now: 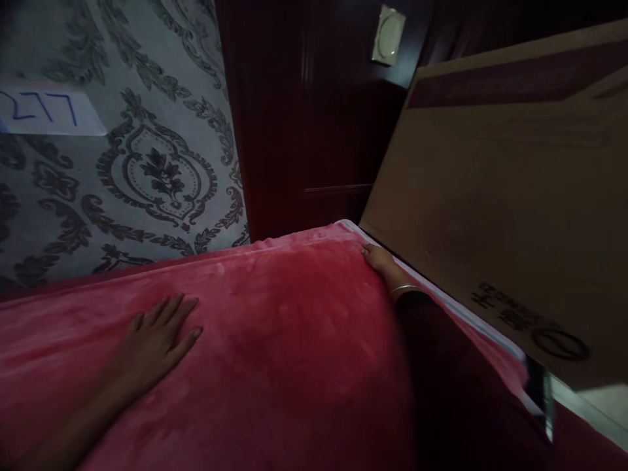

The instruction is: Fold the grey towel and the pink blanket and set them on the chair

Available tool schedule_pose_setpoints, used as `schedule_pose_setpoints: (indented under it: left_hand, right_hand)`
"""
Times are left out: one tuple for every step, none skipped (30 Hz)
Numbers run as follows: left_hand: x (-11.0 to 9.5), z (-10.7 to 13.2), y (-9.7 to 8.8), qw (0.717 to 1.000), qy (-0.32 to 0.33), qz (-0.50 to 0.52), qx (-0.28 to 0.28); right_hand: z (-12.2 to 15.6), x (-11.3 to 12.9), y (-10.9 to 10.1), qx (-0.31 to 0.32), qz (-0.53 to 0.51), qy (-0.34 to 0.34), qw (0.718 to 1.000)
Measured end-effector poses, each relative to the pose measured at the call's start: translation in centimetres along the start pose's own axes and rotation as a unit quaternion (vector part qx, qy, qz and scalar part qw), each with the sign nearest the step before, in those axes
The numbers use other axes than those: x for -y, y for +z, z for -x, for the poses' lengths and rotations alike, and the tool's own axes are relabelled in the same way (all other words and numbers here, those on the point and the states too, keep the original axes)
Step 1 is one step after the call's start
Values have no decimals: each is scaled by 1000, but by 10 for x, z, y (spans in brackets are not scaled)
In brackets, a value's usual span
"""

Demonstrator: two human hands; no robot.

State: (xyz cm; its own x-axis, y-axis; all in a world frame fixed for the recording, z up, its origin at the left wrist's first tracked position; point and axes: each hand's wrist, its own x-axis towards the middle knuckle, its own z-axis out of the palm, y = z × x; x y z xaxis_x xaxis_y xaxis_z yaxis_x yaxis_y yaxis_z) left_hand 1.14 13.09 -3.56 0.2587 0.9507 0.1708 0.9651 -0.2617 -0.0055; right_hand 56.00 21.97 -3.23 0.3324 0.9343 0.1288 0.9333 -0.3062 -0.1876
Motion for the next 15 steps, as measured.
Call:
schedule_pose_setpoints:
  left_hand:
    - [-1,-1,-2,1000,1,-1,4]
    - [-2,-2,-4,1000,3,0,5]
    - [-3,-3,-7,1000,6,2,4]
    - [-4,-3,-9,1000,8,5,1]
    - [-5,-4,-11,1000,10,7,-4]
    - [-7,-4,-13,1000,12,10,-7]
    - [-8,-4,-15,1000,15,13,-9]
    - [-10,-4,-17,1000,19,16,-13]
    - [-11,-3,-20,999,23,19,-17]
    - [-13,-3,-23,999,29,22,-24]
    - [-14,-2,-26,998,37,24,-32]
    - [-16,-1,-30,998,46,25,-43]
    - [-17,0,-33,997,57,25,-52]
    - [-17,1,-37,996,70,28,-55]
    - [-18,3,-41,994,84,33,-55]
  right_hand:
    - [14,-5,-5,-1,0,13,1000]
    - [30,-10,-9,-5,1,27,1000]
    - [46,-15,-13,-9,4,44,999]
    - [64,-21,-17,-14,7,63,998]
    - [83,-26,-21,-18,12,84,996]
    - [103,-31,-25,-22,17,106,994]
    - [124,-36,-29,-26,22,126,991]
    - [145,-41,-33,-30,26,143,989]
    - [166,-46,-36,-34,29,159,986]
    - [186,-50,-39,-40,32,173,984]
    - [206,-53,-42,-48,34,187,981]
    - [224,-55,-44,-58,34,203,977]
    - [240,-58,-46,-69,28,222,972]
    - [254,-60,-48,-80,19,245,966]
    - [265,-62,-49,-88,6,270,959]
